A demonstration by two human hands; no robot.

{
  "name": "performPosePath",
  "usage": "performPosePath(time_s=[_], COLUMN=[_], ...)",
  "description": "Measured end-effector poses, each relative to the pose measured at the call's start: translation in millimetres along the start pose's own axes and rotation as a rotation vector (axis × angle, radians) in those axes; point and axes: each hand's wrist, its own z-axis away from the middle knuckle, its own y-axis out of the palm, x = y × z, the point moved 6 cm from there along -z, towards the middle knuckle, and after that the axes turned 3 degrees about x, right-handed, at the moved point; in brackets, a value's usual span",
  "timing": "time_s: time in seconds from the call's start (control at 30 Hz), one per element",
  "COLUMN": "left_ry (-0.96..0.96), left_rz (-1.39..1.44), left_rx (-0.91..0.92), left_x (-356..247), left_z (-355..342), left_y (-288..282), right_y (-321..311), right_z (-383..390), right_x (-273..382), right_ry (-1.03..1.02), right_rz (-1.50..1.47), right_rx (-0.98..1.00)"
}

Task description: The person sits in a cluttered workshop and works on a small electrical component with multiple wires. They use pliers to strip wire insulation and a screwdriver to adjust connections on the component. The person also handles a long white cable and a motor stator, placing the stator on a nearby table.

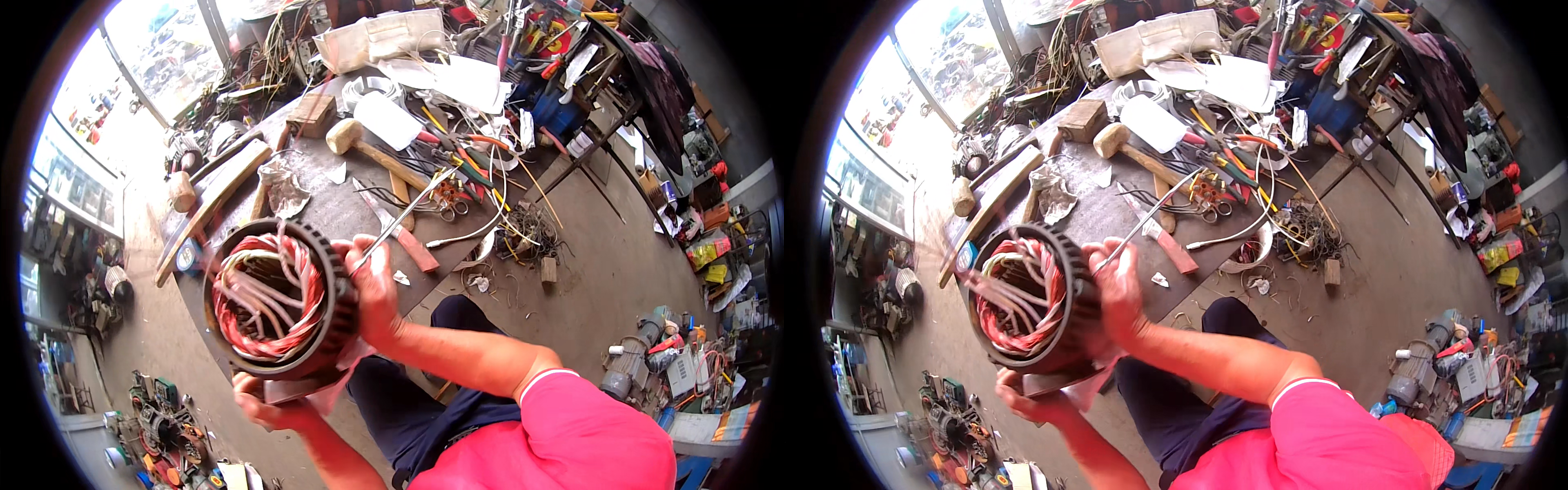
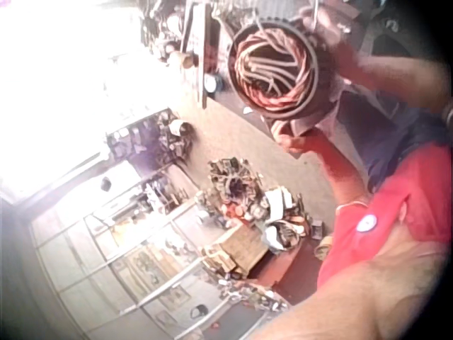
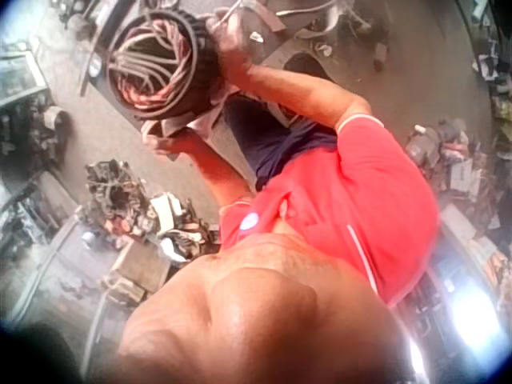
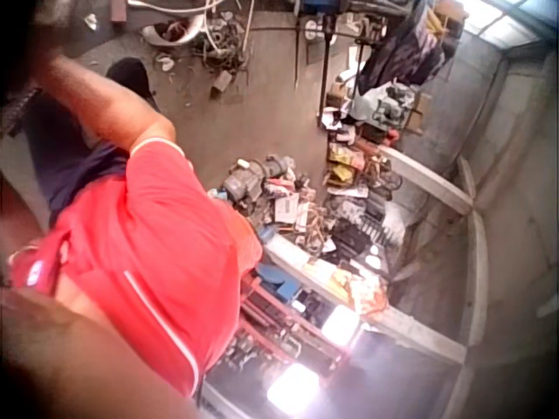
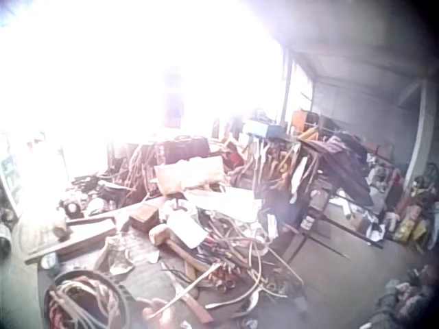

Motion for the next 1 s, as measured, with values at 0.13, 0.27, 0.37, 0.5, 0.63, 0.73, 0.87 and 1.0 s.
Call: performPosePath(time_s=[0.13,0.27,0.37,0.5,0.63,0.73,0.87,1.0], left_ry=[-0.214,-0.002,0.331,-0.296,0.040,0.213,0.032,-0.289], left_rz=[0.025,-0.215,-0.648,-0.013,-0.497,-0.561,-0.527,-0.849], left_rx=[-0.029,0.046,-0.023,-0.030,-0.080,0.000,0.606,1.590], left_x=[9,4,-3,-5,-60,-83,-53,-53], left_z=[-40,-38,-19,4,31,70,152,272], left_y=[-29,-60,-85,-81,-73,-46,23,135], right_y=[21,36,46,36,3,-29,-18,-4], right_z=[31,18,6,-9,-13,-10,26,51], right_x=[-21,-33,-38,-30,-27,-24,47,108], right_ry=[-0.095,-0.035,0.045,0.134,0.248,0.246,0.445,0.505], right_rz=[0.009,0.074,0.055,0.121,0.497,0.577,0.126,-0.147], right_rx=[0.011,0.034,0.118,0.215,0.232,0.286,0.364,0.523])
